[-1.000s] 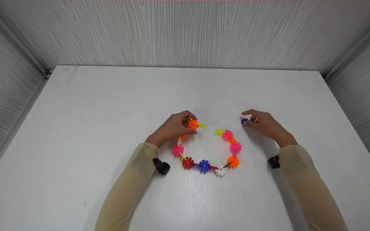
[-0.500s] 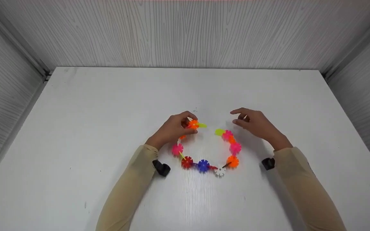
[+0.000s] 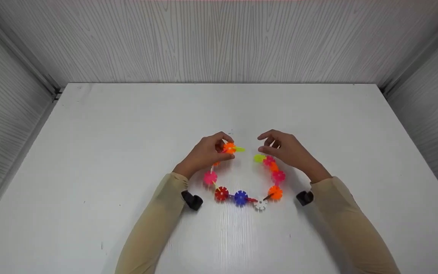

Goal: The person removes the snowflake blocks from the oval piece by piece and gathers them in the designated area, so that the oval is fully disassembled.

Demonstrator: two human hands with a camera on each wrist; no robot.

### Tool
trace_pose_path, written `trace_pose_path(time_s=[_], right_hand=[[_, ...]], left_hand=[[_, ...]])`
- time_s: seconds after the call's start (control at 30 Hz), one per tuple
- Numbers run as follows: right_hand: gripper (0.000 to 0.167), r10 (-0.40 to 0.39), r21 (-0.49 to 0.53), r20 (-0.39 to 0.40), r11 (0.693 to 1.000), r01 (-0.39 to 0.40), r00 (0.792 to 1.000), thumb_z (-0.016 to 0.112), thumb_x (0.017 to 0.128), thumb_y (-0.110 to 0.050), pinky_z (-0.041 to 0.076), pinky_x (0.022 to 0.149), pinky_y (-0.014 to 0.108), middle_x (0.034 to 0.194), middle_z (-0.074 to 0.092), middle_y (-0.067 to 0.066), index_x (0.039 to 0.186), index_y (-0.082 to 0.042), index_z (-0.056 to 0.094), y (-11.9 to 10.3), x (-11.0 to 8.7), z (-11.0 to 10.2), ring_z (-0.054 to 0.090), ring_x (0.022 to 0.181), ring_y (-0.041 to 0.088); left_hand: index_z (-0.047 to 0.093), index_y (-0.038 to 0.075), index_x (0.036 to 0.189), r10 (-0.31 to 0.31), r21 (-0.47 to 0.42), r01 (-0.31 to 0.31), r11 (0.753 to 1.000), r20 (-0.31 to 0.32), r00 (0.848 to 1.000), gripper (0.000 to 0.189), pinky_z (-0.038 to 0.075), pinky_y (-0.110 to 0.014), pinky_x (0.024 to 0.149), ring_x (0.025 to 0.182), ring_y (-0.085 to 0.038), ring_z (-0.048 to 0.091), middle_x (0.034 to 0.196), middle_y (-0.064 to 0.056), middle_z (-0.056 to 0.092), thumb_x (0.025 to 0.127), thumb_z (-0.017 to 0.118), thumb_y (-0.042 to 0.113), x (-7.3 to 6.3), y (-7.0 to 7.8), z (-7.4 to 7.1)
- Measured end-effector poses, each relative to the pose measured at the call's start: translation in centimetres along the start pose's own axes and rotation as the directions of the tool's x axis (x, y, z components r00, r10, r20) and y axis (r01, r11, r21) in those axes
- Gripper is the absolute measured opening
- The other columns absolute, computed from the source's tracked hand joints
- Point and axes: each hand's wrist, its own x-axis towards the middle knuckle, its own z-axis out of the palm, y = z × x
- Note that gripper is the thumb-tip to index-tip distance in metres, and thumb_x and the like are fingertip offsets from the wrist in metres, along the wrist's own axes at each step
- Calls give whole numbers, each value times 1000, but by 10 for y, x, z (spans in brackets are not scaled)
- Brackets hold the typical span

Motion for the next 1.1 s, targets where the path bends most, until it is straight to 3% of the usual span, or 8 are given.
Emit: trace_pose_path(time_s=[0.4,0.93,1.1], right_hand=[[36,-78,-22,56,997,79,995,66,91,-27,50,71,27,98,66,10,121,-8,61,-22,6,21,57,83,21],[15,-131,-47,-14,990,130,991,66,92,-17,48,68,25,89,67,8,103,-9,68,-29,12,29,56,76,18],[12,-126,-87,-19,988,124,992,65,92,-18,48,67,25,87,67,7,99,-10,70,-29,12,30,55,75,18]], left_hand=[[60,17,115,-16,21,16,1000,-9,1000,36,50,-26,75,82,-19,55,94,-4,63,84,75,29,0,4,3],[61,16,112,36,-19,-36,999,-22,999,35,46,-25,65,75,-17,54,88,-3,64,83,75,29,1,4,4],[62,15,112,23,-1,-23,1000,-31,999,36,47,-24,66,75,-16,54,89,-3,64,83,76,29,1,5,5]])
